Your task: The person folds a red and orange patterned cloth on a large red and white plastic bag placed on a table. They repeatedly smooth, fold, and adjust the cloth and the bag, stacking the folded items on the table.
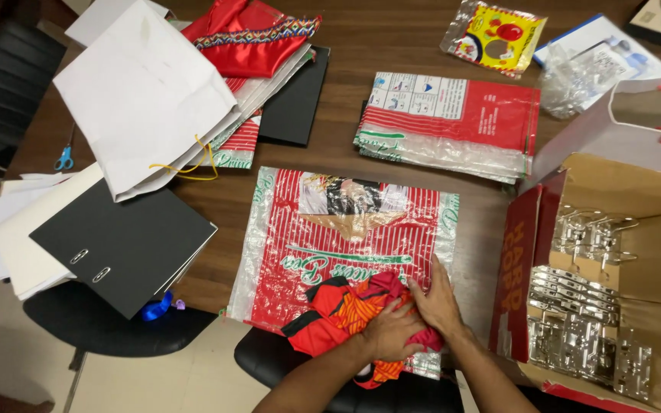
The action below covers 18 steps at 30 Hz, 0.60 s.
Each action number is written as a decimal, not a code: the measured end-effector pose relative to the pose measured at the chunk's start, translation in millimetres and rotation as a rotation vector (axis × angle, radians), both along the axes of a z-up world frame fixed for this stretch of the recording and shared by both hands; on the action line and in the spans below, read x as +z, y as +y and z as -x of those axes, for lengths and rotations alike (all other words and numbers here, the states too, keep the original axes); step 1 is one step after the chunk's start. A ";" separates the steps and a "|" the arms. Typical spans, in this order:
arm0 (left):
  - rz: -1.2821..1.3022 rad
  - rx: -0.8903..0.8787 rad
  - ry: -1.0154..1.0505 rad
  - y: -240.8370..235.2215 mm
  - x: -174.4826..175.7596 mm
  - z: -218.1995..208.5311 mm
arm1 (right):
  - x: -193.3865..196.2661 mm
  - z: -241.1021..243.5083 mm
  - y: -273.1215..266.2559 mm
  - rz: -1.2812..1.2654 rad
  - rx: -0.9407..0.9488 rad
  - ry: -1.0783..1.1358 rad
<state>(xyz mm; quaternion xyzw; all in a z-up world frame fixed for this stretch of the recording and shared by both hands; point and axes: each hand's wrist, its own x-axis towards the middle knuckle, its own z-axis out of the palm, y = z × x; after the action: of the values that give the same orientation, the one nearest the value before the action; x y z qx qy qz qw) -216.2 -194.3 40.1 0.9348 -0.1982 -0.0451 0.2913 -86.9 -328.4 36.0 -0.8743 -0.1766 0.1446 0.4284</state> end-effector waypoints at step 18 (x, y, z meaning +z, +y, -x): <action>-0.236 0.735 0.264 192.4 11.8 76.4 | -28.3 11.8 14.1 0.531 0.046 -0.063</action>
<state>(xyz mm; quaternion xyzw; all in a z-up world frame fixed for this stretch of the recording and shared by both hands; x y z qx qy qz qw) -292.6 -1.9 51.9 0.9566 0.1949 -0.0802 0.2015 -98.7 -314.3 7.7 -0.9559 -0.1656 0.1681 0.1751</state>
